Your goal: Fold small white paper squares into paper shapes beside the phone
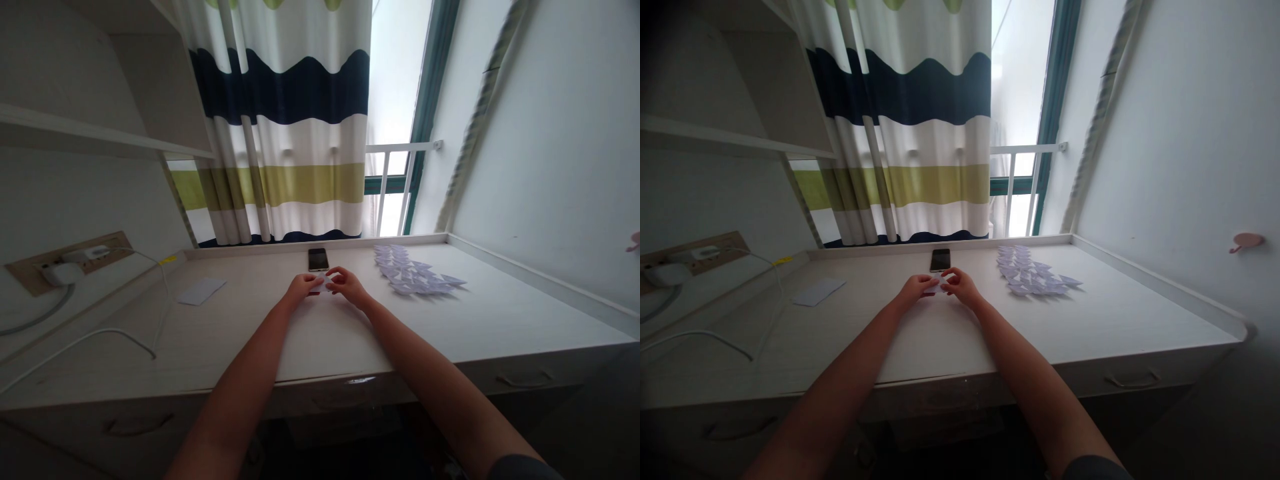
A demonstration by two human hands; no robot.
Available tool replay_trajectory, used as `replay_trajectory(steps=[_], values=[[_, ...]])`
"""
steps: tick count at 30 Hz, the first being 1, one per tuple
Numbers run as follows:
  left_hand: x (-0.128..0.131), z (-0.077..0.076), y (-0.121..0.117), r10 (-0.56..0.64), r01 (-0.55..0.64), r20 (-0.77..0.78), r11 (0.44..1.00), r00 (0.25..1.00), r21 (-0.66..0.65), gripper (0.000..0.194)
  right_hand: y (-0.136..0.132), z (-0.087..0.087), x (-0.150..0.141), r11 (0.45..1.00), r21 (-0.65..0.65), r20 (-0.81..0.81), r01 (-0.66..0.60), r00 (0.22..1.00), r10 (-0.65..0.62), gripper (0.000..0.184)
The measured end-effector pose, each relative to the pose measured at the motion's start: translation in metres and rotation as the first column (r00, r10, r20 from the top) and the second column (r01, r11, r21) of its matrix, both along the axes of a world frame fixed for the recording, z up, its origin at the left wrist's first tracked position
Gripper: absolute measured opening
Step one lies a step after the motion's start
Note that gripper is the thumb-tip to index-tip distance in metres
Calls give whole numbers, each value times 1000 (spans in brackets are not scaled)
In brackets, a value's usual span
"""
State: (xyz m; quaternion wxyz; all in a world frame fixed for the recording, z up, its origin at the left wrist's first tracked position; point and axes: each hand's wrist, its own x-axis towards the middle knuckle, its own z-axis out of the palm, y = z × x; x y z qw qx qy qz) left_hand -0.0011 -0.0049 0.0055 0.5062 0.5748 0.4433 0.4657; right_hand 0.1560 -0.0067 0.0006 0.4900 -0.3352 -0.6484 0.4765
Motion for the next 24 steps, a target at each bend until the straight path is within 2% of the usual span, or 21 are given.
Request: replay_trajectory(steps=[4,8,10,17,24], values=[[0,-2,0,70,-68,-28,996,997,62,40,1,0,0,1000,24,5,18,1000,-18,22],[0,-1,-1,26,-18,-38,979,999,205,32,1,1,0,1000,12,14,23,1000,-23,18],[1,0,-1,12,-5,-28,974,1000,228,28,1,2,0,1000,-4,5,17,1000,-17,20],[0,0,-1,-24,15,72,993,997,113,31,-1,5,2,999,-38,-12,-28,1000,27,28],[-3,-2,3,-20,14,118,998,993,56,24,-2,5,3,996,-70,-38,-51,998,48,33]])
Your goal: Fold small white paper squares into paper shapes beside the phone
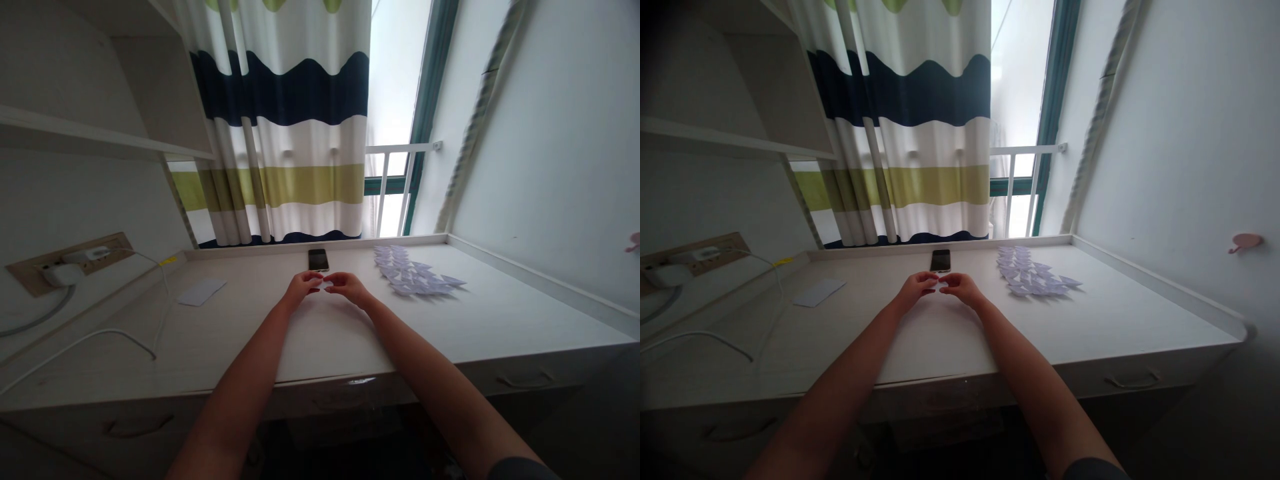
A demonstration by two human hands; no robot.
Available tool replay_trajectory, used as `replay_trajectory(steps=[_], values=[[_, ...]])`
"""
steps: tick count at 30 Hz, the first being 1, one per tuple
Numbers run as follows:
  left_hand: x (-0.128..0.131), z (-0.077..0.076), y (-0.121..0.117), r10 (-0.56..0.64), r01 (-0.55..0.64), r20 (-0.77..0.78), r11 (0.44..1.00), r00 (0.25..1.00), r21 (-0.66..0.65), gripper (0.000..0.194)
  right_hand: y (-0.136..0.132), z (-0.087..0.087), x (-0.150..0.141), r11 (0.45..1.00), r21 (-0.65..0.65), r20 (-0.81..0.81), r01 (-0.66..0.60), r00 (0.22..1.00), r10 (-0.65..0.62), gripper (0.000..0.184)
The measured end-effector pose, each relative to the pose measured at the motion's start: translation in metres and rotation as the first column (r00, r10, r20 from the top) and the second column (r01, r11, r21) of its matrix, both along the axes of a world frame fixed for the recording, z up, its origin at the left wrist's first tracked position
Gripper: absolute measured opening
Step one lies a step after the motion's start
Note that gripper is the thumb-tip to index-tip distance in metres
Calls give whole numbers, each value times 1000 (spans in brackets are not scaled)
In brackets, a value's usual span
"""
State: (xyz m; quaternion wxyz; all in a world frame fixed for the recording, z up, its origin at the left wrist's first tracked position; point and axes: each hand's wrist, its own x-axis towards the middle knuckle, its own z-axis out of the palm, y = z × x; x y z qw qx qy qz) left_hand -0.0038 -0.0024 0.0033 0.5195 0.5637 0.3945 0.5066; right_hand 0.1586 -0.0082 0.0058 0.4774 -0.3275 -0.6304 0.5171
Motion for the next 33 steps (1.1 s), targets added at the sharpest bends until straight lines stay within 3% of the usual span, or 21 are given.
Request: replay_trajectory(steps=[9,19,23,33], values=[[1,5,-7,-21,20,-28,999,999,-44,21,0,0,1,997,80,104,2,994,-10,30],[3,3,-6,-52,47,-67,997,996,-66,29,5,-7,0,946,271,240,178,939,-245,16],[3,2,-6,-84,81,-82,996,993,-41,32,7,-9,1,932,285,231,222,928,-292,14],[4,-1,-2,8,-8,-84,1000,996,0,37,9,-10,-2,943,229,167,241,945,-282,21]])
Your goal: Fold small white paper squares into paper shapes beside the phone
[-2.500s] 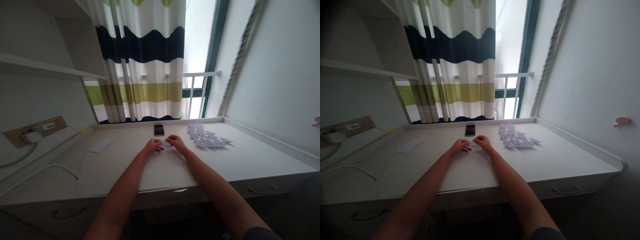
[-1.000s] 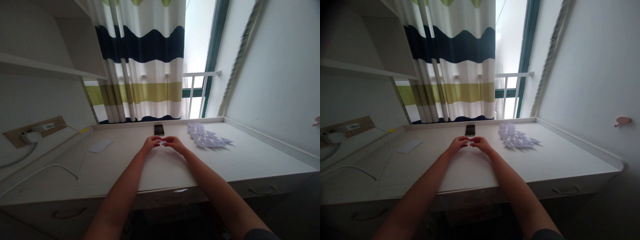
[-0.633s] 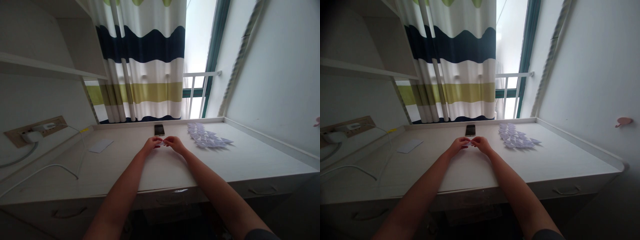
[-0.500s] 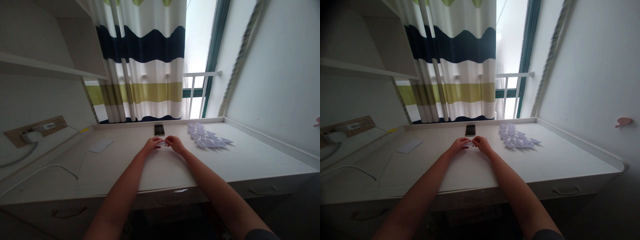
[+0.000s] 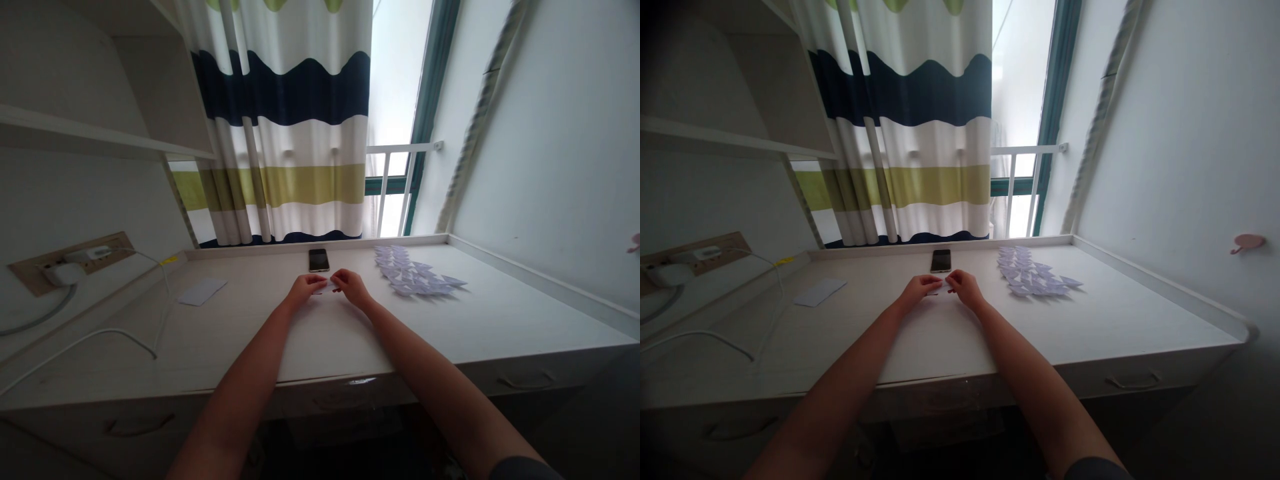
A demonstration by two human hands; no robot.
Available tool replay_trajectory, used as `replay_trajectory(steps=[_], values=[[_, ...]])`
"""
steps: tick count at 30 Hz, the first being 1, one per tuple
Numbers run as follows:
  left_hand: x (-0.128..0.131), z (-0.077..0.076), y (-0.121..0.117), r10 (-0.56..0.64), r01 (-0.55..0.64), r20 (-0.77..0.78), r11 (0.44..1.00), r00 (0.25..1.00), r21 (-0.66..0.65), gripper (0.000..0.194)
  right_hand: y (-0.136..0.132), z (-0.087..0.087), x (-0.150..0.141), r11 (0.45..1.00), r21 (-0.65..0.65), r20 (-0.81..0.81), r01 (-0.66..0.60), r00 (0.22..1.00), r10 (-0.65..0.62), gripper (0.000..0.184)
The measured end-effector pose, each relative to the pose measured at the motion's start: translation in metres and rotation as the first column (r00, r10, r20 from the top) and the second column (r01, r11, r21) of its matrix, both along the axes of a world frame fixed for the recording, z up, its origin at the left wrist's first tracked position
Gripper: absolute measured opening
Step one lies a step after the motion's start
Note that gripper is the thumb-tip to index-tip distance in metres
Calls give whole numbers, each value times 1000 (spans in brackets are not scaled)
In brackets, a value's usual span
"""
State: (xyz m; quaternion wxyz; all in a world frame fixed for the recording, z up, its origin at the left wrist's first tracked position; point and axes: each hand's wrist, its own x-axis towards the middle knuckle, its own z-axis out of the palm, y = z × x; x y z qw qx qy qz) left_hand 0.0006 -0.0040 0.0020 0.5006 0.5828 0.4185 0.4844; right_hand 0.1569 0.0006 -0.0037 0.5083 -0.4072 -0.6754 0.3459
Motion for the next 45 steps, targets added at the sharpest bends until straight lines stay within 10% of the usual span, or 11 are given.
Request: replay_trajectory(steps=[28,45], values=[[-3,5,-3,6,5,-83,991,997,132,40,-11,10,6,879,-414,-335,-237,937,95,21],[-2,5,-2,-31,31,1,996,1000,82,40,-12,13,5,896,-405,-370,-180,929,19,14]])
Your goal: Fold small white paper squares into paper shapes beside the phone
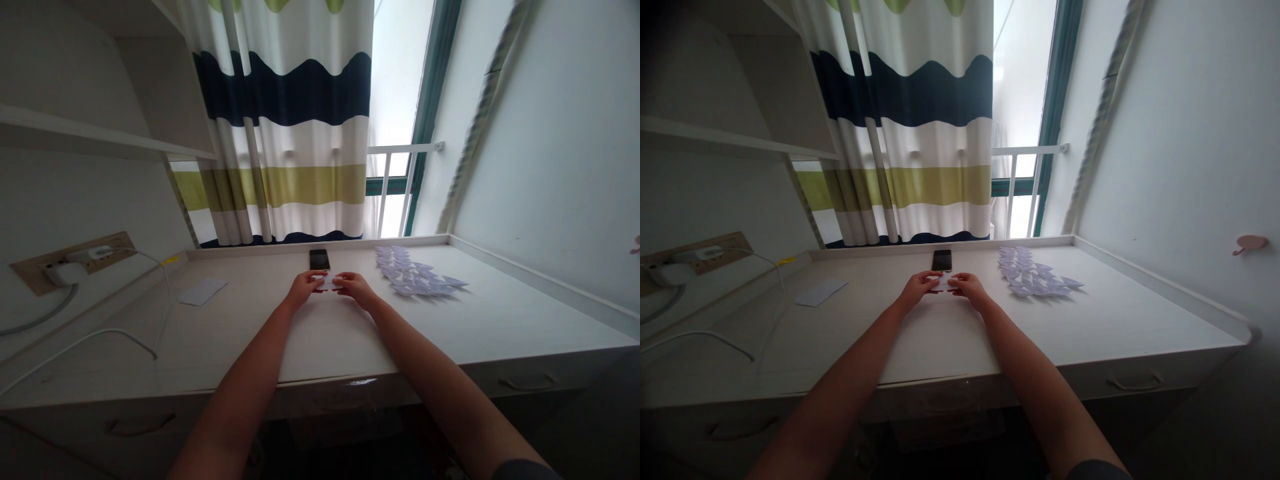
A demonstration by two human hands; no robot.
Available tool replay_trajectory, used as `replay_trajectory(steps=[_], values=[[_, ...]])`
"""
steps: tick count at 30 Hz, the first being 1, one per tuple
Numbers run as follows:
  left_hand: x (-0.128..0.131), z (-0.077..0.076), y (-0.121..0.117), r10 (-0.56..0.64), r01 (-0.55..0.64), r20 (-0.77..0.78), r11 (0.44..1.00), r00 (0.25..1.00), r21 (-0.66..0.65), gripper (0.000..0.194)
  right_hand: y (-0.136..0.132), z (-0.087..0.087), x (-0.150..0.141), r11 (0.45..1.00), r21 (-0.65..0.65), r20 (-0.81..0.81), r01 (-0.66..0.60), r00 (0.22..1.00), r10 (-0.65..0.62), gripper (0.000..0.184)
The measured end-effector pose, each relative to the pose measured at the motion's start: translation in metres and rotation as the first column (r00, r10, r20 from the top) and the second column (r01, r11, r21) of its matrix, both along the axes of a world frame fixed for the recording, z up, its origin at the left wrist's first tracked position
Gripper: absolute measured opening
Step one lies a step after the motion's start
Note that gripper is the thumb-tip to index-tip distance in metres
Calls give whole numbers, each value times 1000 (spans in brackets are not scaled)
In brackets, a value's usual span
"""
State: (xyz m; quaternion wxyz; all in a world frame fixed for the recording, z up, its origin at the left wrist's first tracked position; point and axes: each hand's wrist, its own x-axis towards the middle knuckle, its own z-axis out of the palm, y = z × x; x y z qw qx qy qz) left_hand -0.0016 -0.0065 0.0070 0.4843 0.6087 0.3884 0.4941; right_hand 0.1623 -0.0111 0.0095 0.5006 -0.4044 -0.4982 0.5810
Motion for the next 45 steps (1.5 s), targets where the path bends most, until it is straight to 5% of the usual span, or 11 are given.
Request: replay_trajectory(steps=[10,21,31,37,45], values=[[2,-3,-1,5,-4,-25,1000,1000,28,34,3,-4,1,992,126,46,-3,999,-3,27],[1,3,0,106,-105,69,994,992,-17,24,3,-3,-2,986,147,-48,-84,995,92,13],[0,-1,0,13,-11,43,998,999,-57,29,4,-5,-1,986,148,-51,-82,995,90,8],[1,-1,1,68,-64,74,997,995,-47,29,1,-3,-2,982,162,-75,-98,991,112,8],[0,-1,1,61,-56,64,995,996,-78,31,3,-5,0,974,220,146,-52,989,19,19]])
